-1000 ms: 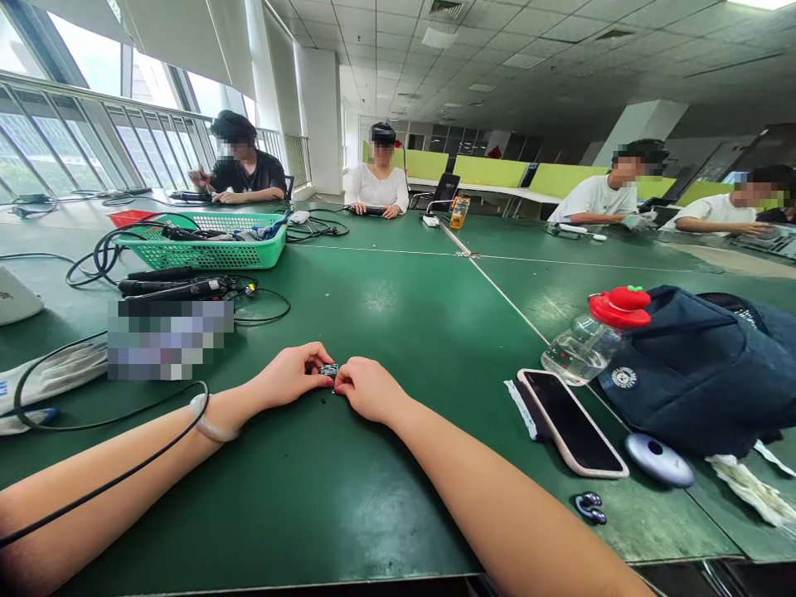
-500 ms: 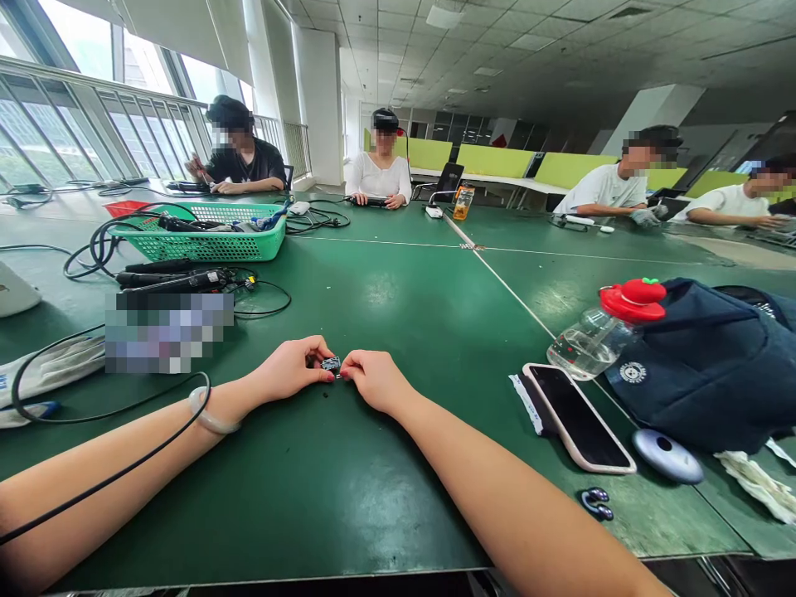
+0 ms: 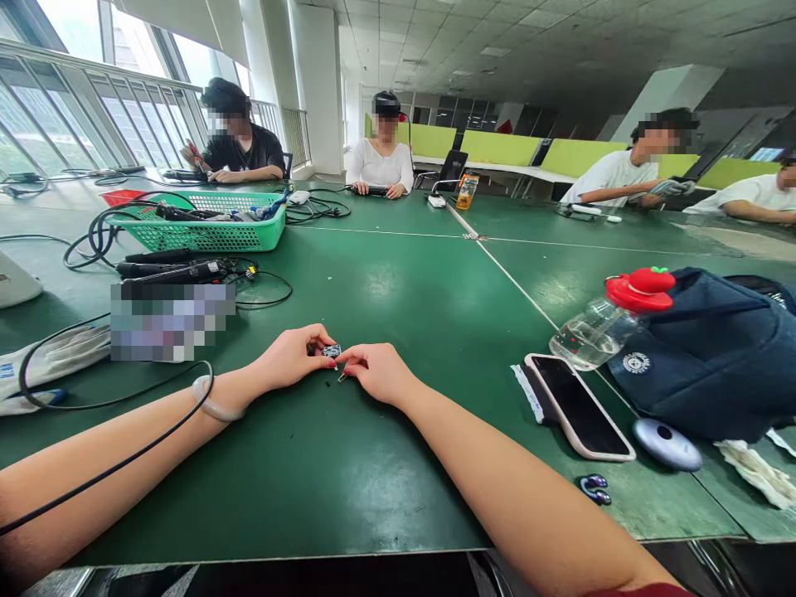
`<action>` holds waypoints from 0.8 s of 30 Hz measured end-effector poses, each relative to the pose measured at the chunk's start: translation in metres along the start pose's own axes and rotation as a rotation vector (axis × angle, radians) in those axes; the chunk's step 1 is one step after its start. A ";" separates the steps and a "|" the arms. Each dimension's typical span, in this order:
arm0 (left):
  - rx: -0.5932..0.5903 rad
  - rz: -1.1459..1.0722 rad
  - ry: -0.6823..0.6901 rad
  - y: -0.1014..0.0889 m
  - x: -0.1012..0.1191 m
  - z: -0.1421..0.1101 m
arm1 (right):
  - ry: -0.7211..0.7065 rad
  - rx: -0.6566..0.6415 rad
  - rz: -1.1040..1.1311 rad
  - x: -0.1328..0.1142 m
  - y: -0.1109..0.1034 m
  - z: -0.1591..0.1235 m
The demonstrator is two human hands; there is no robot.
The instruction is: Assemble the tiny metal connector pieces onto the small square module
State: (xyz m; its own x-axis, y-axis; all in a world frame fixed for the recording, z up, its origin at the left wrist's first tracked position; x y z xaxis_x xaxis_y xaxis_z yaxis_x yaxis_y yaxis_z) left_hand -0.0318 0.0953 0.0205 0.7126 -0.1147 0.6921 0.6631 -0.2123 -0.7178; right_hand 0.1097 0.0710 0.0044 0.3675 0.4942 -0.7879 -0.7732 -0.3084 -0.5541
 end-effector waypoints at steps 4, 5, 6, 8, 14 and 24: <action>0.057 -0.052 -0.029 -0.004 -0.007 0.004 | -0.013 0.014 -0.107 -0.003 -0.004 -0.001; 0.068 -0.065 -0.034 -0.004 -0.009 0.005 | -0.015 0.021 -0.147 -0.005 -0.005 -0.001; 0.077 -0.074 -0.040 -0.005 -0.010 0.006 | -0.024 0.025 -0.194 -0.007 -0.004 0.000; 0.084 -0.078 -0.050 -0.005 -0.012 0.007 | -0.057 0.024 -0.290 -0.011 -0.001 0.003; 0.068 -0.078 -0.044 -0.003 -0.011 0.007 | -0.089 -0.015 -0.422 -0.015 0.011 0.008; 0.050 -0.087 -0.025 -0.004 -0.009 0.006 | -0.010 -0.001 -0.429 -0.011 0.008 0.010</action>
Point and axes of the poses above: each hand's wrist, its own z-axis towards the middle knuckle, its own y-axis out of the palm, x = y × z, the point moved 7 cm from there along z, towards the middle knuckle, and after that the axes turned 14 degrees about -y, right-handed, at the moved point
